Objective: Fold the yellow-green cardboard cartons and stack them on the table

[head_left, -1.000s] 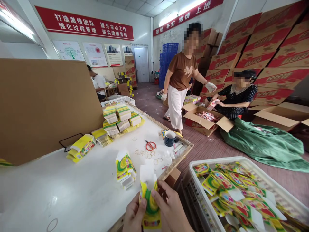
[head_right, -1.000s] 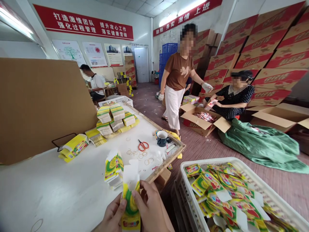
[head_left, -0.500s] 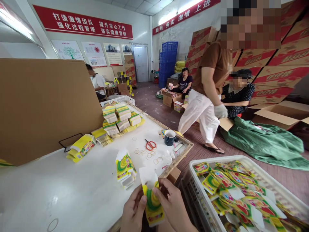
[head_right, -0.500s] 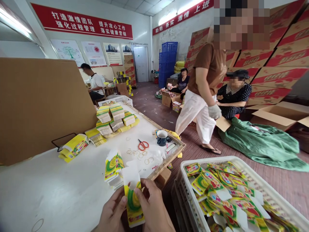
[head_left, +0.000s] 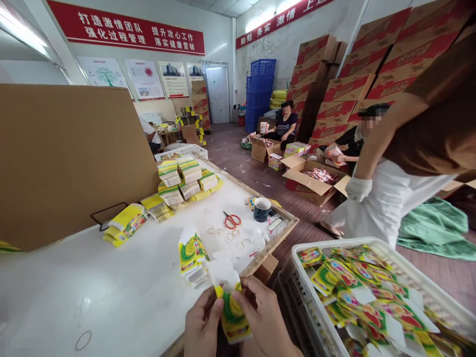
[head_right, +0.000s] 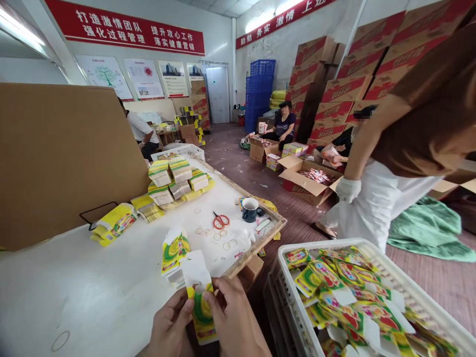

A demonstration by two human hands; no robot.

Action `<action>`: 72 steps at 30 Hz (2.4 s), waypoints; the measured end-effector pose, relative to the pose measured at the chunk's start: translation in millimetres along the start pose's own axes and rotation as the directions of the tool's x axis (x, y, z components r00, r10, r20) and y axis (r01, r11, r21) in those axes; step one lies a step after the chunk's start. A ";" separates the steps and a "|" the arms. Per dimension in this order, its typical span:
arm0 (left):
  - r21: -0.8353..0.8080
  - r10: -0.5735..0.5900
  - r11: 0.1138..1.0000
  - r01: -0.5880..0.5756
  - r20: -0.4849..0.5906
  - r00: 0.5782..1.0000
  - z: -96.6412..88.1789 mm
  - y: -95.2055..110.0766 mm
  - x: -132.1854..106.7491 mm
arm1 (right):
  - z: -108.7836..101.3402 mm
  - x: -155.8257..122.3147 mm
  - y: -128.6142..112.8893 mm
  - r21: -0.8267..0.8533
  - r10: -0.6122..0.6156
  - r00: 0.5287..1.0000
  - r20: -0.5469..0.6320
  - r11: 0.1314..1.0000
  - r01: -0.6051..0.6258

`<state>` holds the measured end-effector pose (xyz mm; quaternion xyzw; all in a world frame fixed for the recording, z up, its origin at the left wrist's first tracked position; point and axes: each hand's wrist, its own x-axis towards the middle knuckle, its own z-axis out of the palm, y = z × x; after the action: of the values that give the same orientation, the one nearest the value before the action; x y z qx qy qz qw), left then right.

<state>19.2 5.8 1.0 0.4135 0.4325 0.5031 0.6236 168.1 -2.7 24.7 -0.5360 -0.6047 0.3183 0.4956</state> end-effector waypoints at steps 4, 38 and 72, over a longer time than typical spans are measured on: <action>-0.006 -0.008 1.000 0.007 -0.036 0.999 3.2 0.1 -2.5 | 0.2 -0.6 -0.6 -0.012 0.012 1.000 0.015 1.000 -0.012; -0.044 -0.070 0.996 0.075 0.107 0.992 11.6 24.9 -13.0 | -16.4 1.1 4.8 0.345 0.070 0.975 0.209 0.928 -0.140; 0.116 -0.107 0.990 0.080 0.251 0.962 8.0 24.6 -20.1 | -19.5 7.7 -2.2 -0.071 0.171 0.957 0.234 0.985 -0.159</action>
<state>17.7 -11.0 29.2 0.4865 0.3930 0.3917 0.6748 186.3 1.3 34.6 -0.5548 -0.6212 0.4053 0.3768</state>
